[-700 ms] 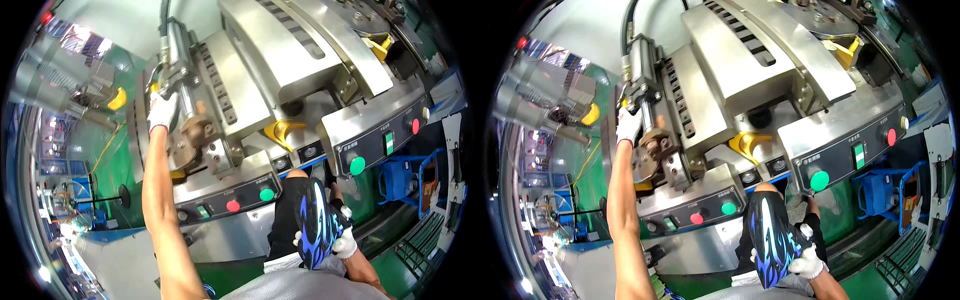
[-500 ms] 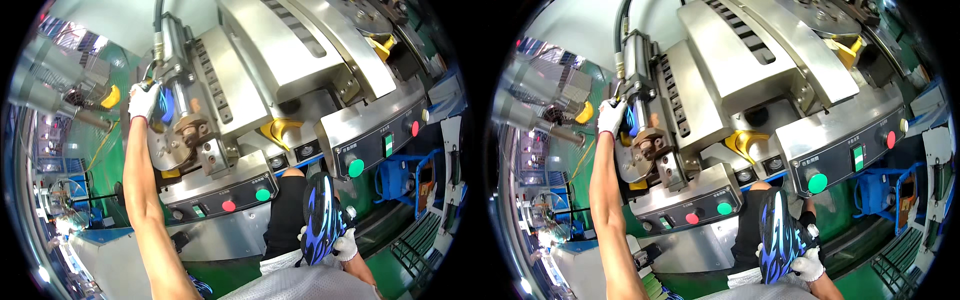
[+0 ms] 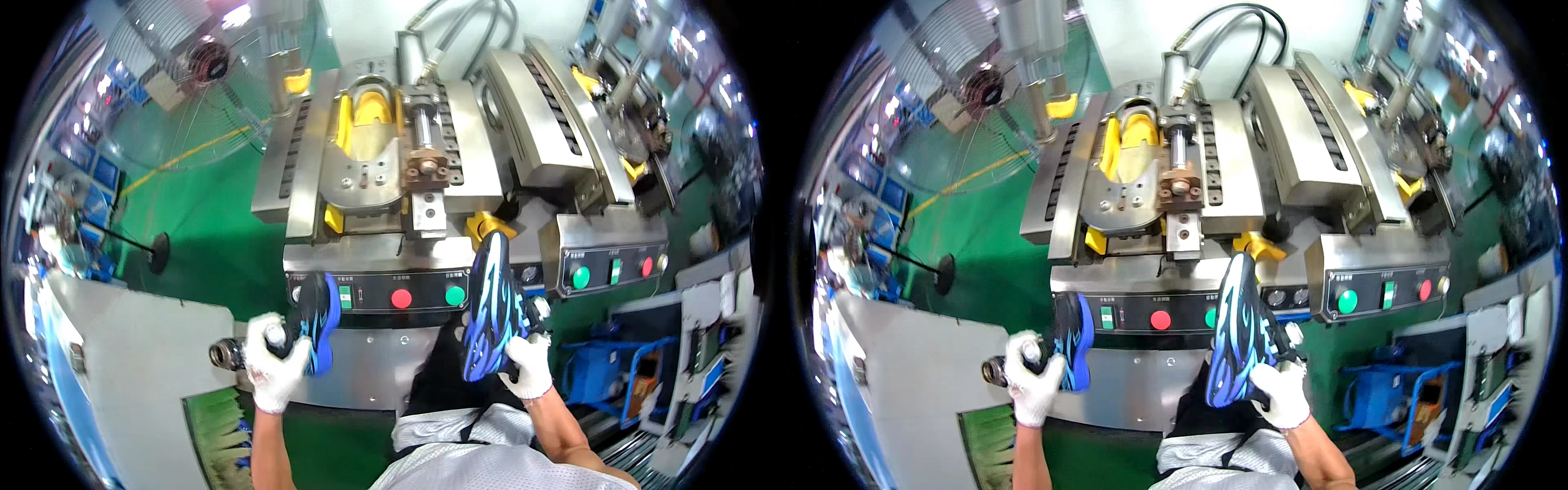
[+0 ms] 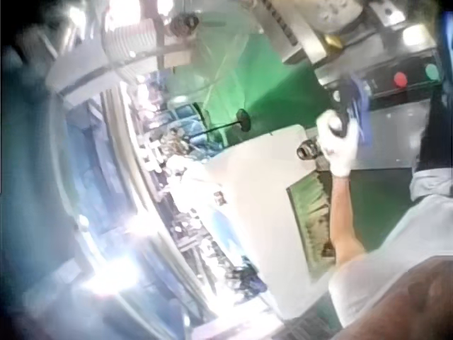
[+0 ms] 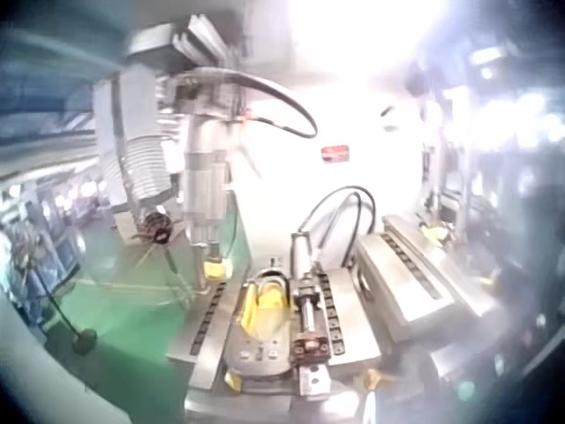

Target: The person places shoes into a specialized heat-pressing or shaping machine, activates the machine using a green button, and then moves the processed shoes onto a lower rack or conveyor.

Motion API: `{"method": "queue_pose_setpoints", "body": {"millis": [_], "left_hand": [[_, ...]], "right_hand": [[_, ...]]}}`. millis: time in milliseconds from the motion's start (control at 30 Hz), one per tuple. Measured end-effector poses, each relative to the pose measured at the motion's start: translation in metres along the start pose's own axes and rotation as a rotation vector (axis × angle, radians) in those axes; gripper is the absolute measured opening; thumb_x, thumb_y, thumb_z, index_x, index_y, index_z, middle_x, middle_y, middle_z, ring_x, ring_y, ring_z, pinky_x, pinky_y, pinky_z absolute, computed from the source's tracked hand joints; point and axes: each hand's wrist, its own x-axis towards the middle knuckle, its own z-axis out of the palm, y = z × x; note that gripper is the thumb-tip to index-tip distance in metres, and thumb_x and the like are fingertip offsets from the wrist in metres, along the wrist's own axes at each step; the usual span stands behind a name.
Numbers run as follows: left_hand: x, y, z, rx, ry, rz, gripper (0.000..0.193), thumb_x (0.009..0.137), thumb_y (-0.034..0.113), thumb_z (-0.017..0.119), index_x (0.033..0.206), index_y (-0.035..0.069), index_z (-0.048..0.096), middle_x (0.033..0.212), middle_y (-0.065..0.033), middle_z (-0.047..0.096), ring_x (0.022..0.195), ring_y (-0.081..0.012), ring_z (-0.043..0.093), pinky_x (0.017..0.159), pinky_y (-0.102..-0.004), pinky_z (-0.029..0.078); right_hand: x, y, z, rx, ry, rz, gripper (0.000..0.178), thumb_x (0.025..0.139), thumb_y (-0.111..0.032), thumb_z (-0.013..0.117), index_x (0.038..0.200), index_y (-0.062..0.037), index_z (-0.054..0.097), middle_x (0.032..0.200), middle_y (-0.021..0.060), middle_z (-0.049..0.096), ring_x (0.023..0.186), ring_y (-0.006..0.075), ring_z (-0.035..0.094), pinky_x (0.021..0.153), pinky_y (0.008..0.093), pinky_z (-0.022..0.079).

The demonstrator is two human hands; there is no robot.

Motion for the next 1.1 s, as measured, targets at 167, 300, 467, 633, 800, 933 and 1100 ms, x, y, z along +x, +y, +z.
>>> {"method": "queue_pose_setpoints", "body": {"millis": [167,300,467,633,800,933,1100], "left_hand": [[-0.120,-0.114,0.028,0.118,0.032,-0.259,0.046,0.073,0.013,0.085,0.111,0.000,0.062,0.103,-0.0161,0.064,0.094,-0.0318,0.065,0.086,-0.0434,0.053],[-0.163,-0.162,0.059,0.277,-0.058,-0.432,0.056,0.070,0.017,0.091,0.115,0.005,0.062,0.106,-0.0164,0.062,0.100,-0.0379,0.063,0.094,-0.0507,0.048],[-0.174,-0.191,0.077,0.004,-0.013,-0.215,0.060,0.075,0.008,0.087,0.127,0.004,0.057,0.141,-0.0222,0.057,0.139,-0.0464,0.049,0.116,-0.0544,0.042],[-0.171,-0.198,0.081,-0.141,-0.074,-0.267,0.054,0.079,0.005,0.084,0.126,0.001,0.058,0.147,-0.0256,0.056,0.142,-0.0482,0.048,0.118,-0.0539,0.042],[-0.171,-0.197,0.069,-0.096,-0.126,-0.280,0.054,0.078,0.002,0.083,0.126,0.000,0.057,0.149,-0.0273,0.055,0.145,-0.0491,0.046,0.118,-0.0526,0.041],[-0.162,-0.189,0.070,-0.084,-0.120,-0.283,0.051,0.079,0.000,0.081,0.124,0.000,0.056,0.148,-0.0262,0.056,0.143,-0.0487,0.048,0.119,-0.0522,0.041],[-0.156,-0.193,0.084,-0.109,-0.116,-0.228,0.050,0.081,0.006,0.083,0.124,0.001,0.058,0.145,-0.0261,0.057,0.143,-0.0487,0.047,0.118,-0.0532,0.041]], "right_hand": [[0.068,-0.052,0.080,0.047,0.167,-0.037,0.047,0.094,-0.006,0.070,0.139,-0.0027,0.059,0.121,0.0097,0.073,0.099,0.0197,0.074,0.084,0.0382,0.061],[0.197,-0.084,0.145,-0.055,-0.067,-0.072,0.042,0.088,-0.008,0.076,0.128,-0.0076,0.065,0.112,0.0110,0.074,0.097,0.0220,0.073,0.084,0.0402,0.060],[0.377,-0.089,0.199,-0.125,0.038,0.024,0.032,0.084,-0.004,0.079,0.114,-0.0013,0.068,0.101,0.0127,0.074,0.091,0.0249,0.074,0.077,0.0448,0.063],[0.530,-0.030,0.166,-0.958,0.284,-0.180,0.047,0.079,-0.016,0.080,0.122,0.0007,0.071,0.119,0.0180,0.075,0.109,0.0289,0.071,0.096,0.0390,0.055],[0.559,0.003,0.165,-1.561,0.225,-0.291,0.050,0.090,-0.035,0.064,0.126,-0.0016,0.072,0.124,0.0219,0.074,0.116,0.0365,0.070,0.100,0.0436,0.054],[0.541,0.010,0.185,-1.553,0.390,-0.214,0.060,0.089,-0.040,0.063,0.129,0.0046,0.068,0.135,0.0286,0.066,0.129,0.0409,0.064,0.108,0.0423,0.052],[0.498,-0.033,0.192,-1.416,-0.032,-0.273,0.051,0.094,-0.040,0.057,0.125,-0.0010,0.072,0.126,0.0247,0.072,0.121,0.0411,0.068,0.102,0.0434,0.055]]}}
